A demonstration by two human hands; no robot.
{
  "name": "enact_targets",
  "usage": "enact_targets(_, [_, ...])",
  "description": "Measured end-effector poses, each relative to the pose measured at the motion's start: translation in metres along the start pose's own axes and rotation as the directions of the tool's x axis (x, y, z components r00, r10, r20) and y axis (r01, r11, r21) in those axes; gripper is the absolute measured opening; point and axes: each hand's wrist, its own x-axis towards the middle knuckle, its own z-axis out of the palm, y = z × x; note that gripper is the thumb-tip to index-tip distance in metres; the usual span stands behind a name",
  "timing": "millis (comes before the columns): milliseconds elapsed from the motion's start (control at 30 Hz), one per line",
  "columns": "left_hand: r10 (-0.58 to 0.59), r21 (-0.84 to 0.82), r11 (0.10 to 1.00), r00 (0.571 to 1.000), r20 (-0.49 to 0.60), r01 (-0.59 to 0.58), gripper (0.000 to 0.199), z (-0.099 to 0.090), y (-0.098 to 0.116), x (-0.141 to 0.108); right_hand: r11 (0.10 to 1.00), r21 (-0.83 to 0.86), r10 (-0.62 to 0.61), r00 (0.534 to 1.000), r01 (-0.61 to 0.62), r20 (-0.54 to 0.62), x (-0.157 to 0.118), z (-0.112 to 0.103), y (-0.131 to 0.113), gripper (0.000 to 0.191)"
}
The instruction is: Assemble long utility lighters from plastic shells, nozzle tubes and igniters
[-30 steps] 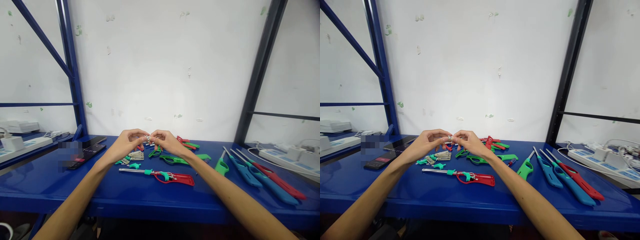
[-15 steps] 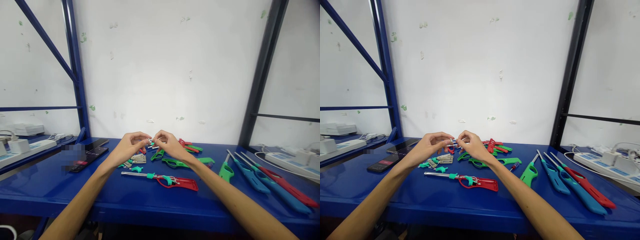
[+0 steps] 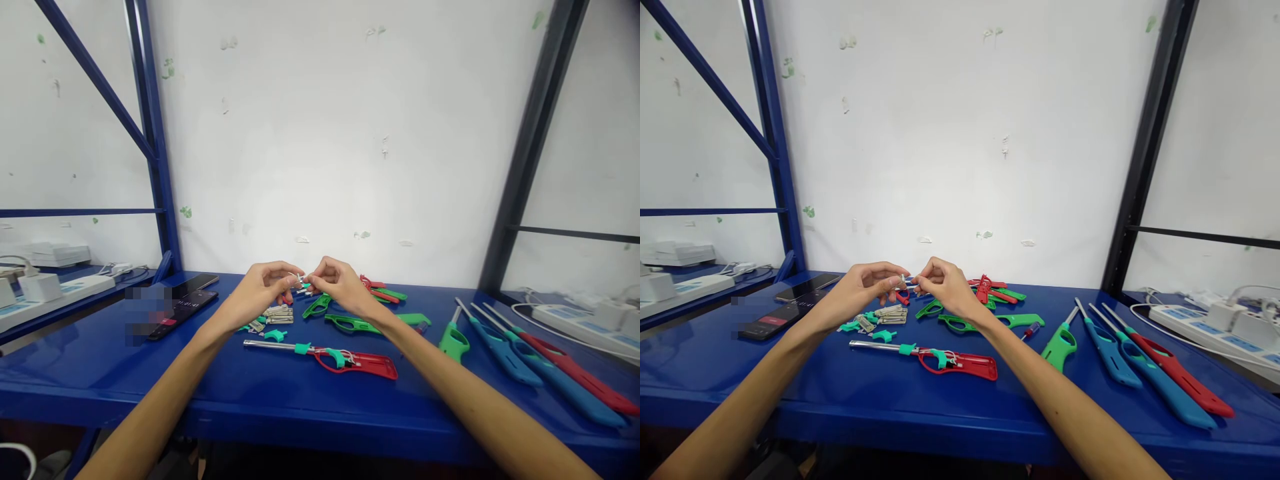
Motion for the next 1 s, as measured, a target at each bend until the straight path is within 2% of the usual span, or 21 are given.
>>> enact_targets(200, [0.031, -0.013, 0.999, 0.999, -0.006, -0.031, 0.029, -0.002, -0.004, 0.002, 0.999, -0.041, 0.009, 0.999, -0.011, -0.044, -0.001, -0.001, -0.005, 0.019])
enact_targets(500, [0.001, -0.015, 1.0, 1.0, -0.013, -0.002, 0.03, -0.001, -0.002, 0.0, 0.995, -0.104, 0.0, 1.0, -0.001, -0.009, -0.001, 0.002, -0.011, 0.023])
enact_targets(667, [-0.03, 0.006, 1.0, 0.999, -0.012, 0.03, 0.031, -0.002, -0.003, 0.0, 0.984, -0.167, -0.055, 0.998, 0.056, 0.016, -0.001, 0.004, -0.009, 0.02])
enact_targets(1000, [-0.118, 0.044, 0.992, 0.992, -0.04, 0.12, 0.027, -0.002, -0.007, 0.002, 0.926, -0.324, -0.205, 0.979, 0.192, -0.006, -0.006, 0.007, -0.014, 0.018])
